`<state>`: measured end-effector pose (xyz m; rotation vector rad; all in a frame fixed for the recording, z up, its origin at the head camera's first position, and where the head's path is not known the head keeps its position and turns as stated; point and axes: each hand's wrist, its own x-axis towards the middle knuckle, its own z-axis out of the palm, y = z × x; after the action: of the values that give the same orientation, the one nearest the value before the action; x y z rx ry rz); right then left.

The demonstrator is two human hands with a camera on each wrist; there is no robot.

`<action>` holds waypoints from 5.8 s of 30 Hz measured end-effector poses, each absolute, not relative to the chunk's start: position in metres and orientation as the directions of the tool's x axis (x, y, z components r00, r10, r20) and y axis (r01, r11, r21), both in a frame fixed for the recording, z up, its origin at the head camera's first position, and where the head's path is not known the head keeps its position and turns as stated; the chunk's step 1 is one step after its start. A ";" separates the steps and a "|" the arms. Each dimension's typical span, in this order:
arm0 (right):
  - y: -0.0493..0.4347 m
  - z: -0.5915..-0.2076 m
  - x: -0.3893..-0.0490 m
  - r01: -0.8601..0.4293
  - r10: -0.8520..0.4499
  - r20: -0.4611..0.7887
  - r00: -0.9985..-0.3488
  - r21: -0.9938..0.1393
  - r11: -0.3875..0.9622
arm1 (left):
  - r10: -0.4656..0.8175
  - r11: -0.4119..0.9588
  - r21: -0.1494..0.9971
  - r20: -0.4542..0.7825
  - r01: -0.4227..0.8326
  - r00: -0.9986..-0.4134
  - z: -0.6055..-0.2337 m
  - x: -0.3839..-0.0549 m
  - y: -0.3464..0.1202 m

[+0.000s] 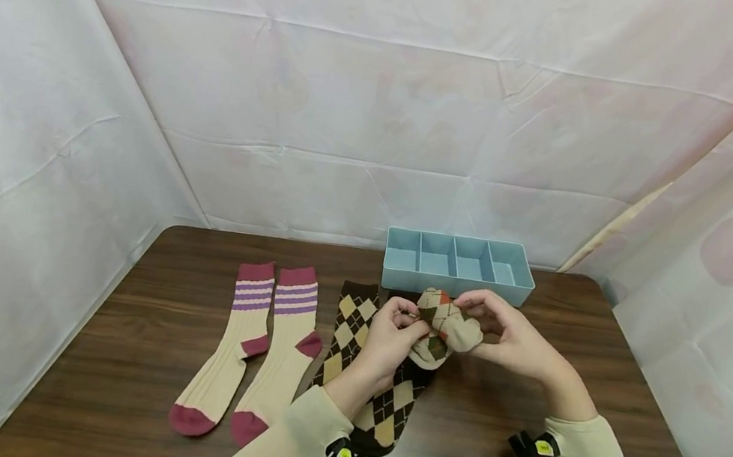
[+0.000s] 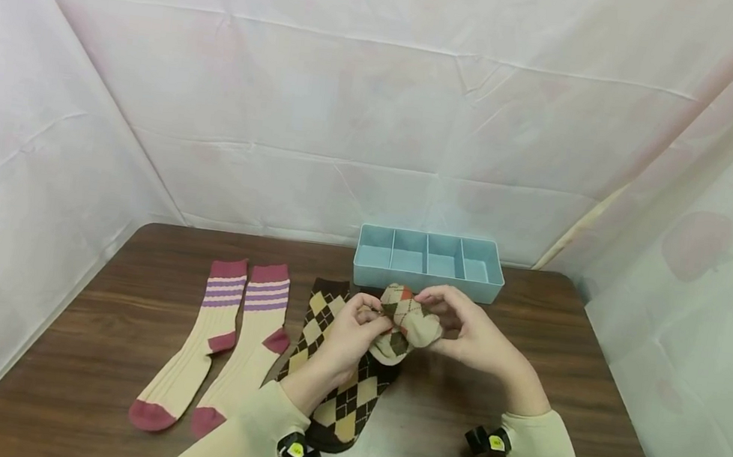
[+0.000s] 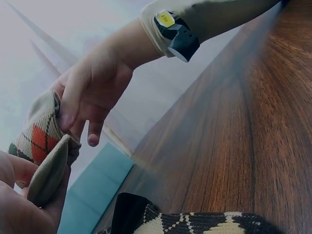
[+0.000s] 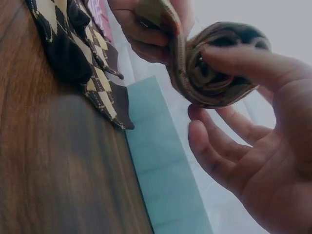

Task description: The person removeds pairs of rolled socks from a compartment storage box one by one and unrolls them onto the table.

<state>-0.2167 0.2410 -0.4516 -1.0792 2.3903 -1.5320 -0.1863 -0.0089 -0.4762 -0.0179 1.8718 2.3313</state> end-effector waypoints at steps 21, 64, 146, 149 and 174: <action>0.222 -0.446 -0.212 -0.626 -0.526 0.379 -0.761 -0.642 0.444 | 0.109 -0.214 0.968 -0.107 -0.128 -0.988 -0.481 -0.185 -0.007; 0.295 -0.448 -0.198 -0.495 -0.608 0.092 -0.789 -0.681 0.540 | 0.346 0.180 0.983 -0.024 0.041 -0.938 -0.485 -0.155 0.030; 0.314 -0.486 -0.196 -0.604 -0.713 0.204 -0.671 -0.709 0.365 | 0.361 0.541 0.819 -0.021 0.191 -0.932 -0.506 -0.132 0.044; 0.316 -0.487 -0.196 -0.570 -0.713 0.176 -0.679 -0.738 0.361 | 0.360 0.543 0.818 -0.021 0.191 -0.933 -0.506 -0.132 0.044; 0.306 -0.480 -0.193 -0.513 -0.624 0.029 -0.781 -0.601 0.613 | 0.356 0.513 0.849 -0.075 0.128 -0.932 -0.500 -0.130 0.044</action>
<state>-0.1929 0.3059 -0.4800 -0.9453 2.6538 -0.9018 -0.1298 0.0436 -0.5001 0.4097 2.5166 1.3814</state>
